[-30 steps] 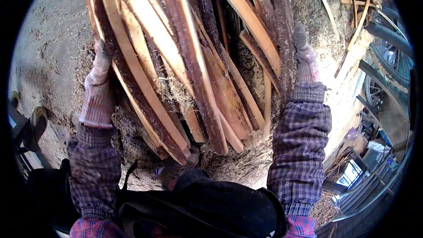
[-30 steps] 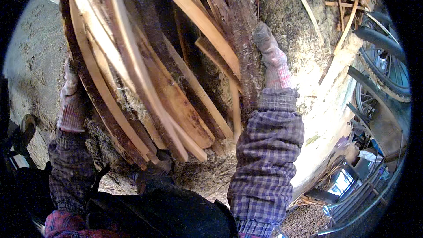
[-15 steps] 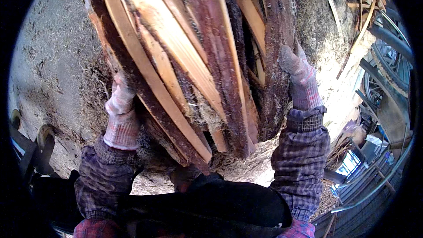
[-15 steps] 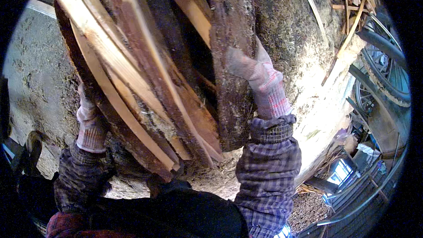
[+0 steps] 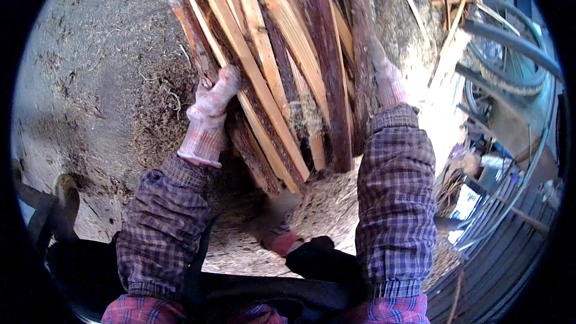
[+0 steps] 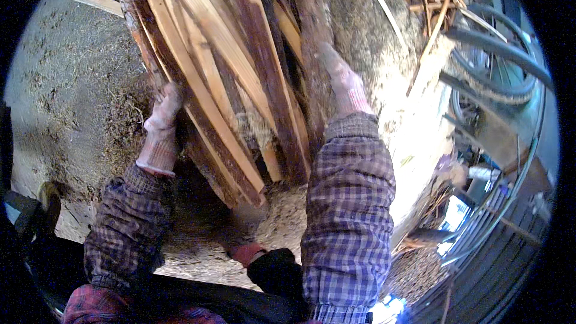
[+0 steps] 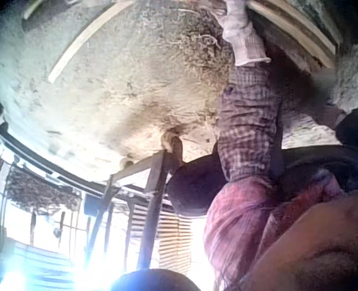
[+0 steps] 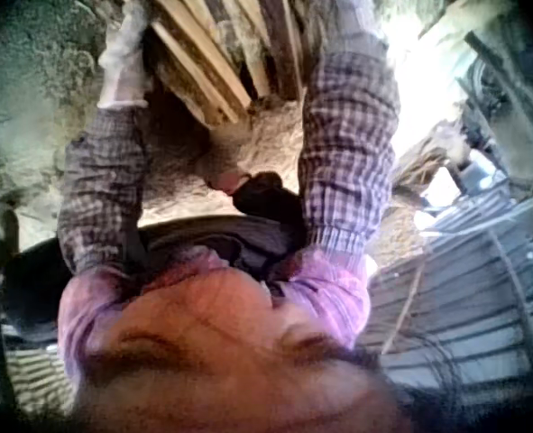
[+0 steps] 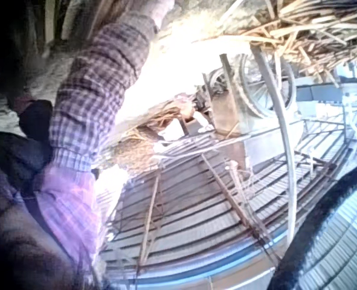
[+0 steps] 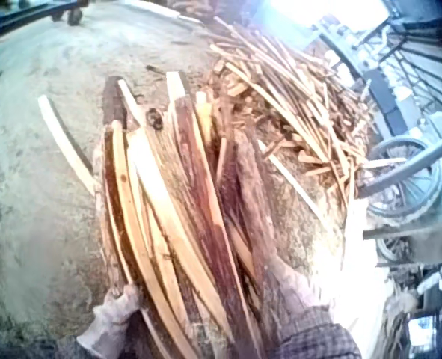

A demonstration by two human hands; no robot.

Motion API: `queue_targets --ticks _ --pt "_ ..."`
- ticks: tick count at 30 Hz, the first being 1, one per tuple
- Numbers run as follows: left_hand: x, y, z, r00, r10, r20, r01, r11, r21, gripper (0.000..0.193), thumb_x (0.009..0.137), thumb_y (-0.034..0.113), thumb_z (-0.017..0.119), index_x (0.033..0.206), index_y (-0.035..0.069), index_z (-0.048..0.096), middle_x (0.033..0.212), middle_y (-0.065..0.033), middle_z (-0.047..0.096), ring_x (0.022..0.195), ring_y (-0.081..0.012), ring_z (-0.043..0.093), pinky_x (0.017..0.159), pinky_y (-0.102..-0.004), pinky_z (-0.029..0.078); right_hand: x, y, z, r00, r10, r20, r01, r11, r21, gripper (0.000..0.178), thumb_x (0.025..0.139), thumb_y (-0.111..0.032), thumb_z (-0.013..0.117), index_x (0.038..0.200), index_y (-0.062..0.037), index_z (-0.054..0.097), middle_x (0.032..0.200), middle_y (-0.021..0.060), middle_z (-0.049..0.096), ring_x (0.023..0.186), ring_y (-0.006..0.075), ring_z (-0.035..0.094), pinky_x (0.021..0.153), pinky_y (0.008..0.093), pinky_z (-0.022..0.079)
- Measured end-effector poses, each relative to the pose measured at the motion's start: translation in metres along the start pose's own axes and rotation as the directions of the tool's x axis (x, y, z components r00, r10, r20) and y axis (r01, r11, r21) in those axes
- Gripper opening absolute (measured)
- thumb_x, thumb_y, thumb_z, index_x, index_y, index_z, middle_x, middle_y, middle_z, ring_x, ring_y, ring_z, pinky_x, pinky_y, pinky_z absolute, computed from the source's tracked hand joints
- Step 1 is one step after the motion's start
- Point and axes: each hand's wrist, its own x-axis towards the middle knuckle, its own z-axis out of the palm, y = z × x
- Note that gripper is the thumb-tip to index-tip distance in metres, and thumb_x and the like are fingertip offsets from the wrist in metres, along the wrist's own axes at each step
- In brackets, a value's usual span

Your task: The person gathers and stacks thin wooden planks and strips from a pile on the ground. They arrange the pieces into bundles and place them onto a metal rack or frame nearby.

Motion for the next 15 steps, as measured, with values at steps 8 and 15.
queue_targets --ticks 8,15 --pt "-0.028 0.102 0.04 0.992 -0.075 0.101 0.054 0.979 0.197 0.053 0.083 0.039 0.048 0.125 0.008 0.036 0.112 -0.0068 0.044 0.097 -0.0187 0.044 0.082 -0.0311 0.038 -0.025 -0.046 0.043 0.997 0.081 0.0 -0.079 0.968 -0.238 0.087 0.074 -0.067 0.042 0.133 -0.0046 0.028 0.129 0.0184 0.041 0.121 0.0294 0.037 0.102 0.0328 0.025" --pt "-0.019 0.099 -0.019 0.957 -0.233 -0.17 0.284 0.863 0.419 0.072 0.081 0.06 0.042 0.13 0.008 0.033 0.123 -0.011 0.046 0.107 -0.0248 0.049 0.087 -0.0354 0.043 -0.004 -0.01 0.069 0.99 0.093 -0.109 -0.102 0.992 -0.076 0.087 0.072 -0.064 0.048 0.134 -0.0066 0.027 0.128 0.0225 0.039 0.121 0.0315 0.038 0.102 0.0356 0.024"
